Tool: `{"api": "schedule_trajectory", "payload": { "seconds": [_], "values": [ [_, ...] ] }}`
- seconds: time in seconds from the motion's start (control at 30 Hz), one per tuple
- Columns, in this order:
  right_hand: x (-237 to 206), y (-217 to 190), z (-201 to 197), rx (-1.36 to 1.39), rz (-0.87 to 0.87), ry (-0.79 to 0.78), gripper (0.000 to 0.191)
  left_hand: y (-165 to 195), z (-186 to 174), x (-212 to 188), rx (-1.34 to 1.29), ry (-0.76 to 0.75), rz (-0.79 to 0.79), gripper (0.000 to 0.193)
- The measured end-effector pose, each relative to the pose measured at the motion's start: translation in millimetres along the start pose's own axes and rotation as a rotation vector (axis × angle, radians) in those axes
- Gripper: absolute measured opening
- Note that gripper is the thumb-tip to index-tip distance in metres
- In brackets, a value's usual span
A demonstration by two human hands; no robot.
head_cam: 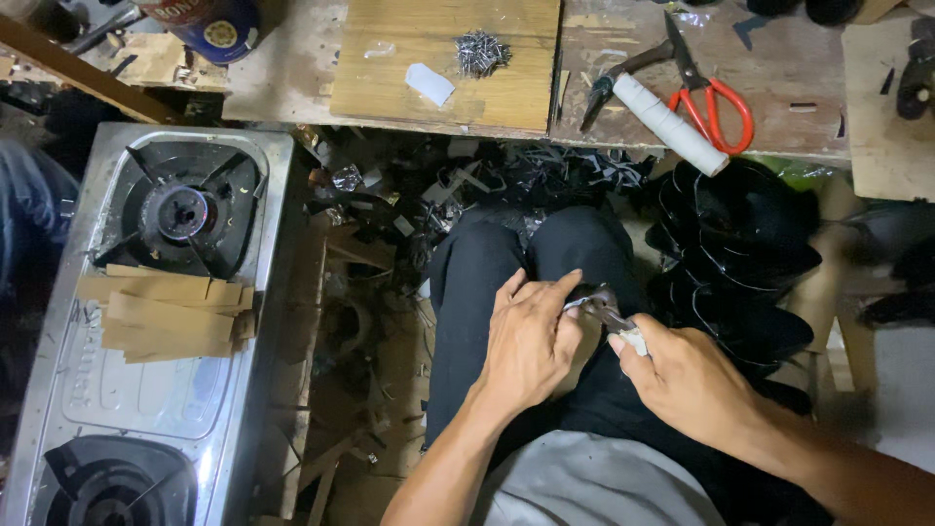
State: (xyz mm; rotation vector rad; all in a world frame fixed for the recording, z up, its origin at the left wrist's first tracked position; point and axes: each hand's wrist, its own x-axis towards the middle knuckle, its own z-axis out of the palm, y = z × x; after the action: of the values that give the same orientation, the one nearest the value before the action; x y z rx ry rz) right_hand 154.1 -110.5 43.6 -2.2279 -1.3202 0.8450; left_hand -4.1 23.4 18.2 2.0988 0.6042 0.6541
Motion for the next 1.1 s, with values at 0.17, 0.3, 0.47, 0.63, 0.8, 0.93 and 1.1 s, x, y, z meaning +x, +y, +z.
{"api": "schedule_trajectory", "payload": {
  "seconds": [0.17, 0.3, 0.47, 0.63, 0.8, 0.93, 1.1],
  "values": [
    [-1.0, -6.9, -6.7, 0.001, -0.028, -0.010, 0.021, 7.0, 11.8, -2.1, -0.021, 0.097, -0.025, 0.042],
    [-1.3, -15.1, -30.7, 0.110, 0.347, -0.371, 0.027, 10.4, 19.1, -4.6, -0.028, 0.102, -0.018, 0.041],
    [2.7, -22.0, -45.8, 0.005, 0.352, -0.484, 0.031, 16.0, 14.3, -2.7, -0.103, -0.001, -0.047, 0.039],
    [2.4, -24.5, -32.7, -0.117, 0.304, -0.366, 0.028, -15.8, -20.5, 14.4, -0.309, -0.548, -0.229, 0.061],
    [5.1, -26.1, -19.9, -0.189, 0.147, -0.272, 0.030, -51.6, -3.9, 32.4, -0.549, -0.488, -0.369, 0.033],
    [8.5, -28.1, -11.9, -0.208, 0.074, -0.234, 0.028, -73.1, 2.6, 47.6, -0.697, -0.582, -0.531, 0.031],
    [8.4, -29.3, -4.4, -0.246, -0.055, -0.198, 0.026, -80.1, -7.4, 55.3, -0.617, -0.644, -0.559, 0.026]
  ]
}}
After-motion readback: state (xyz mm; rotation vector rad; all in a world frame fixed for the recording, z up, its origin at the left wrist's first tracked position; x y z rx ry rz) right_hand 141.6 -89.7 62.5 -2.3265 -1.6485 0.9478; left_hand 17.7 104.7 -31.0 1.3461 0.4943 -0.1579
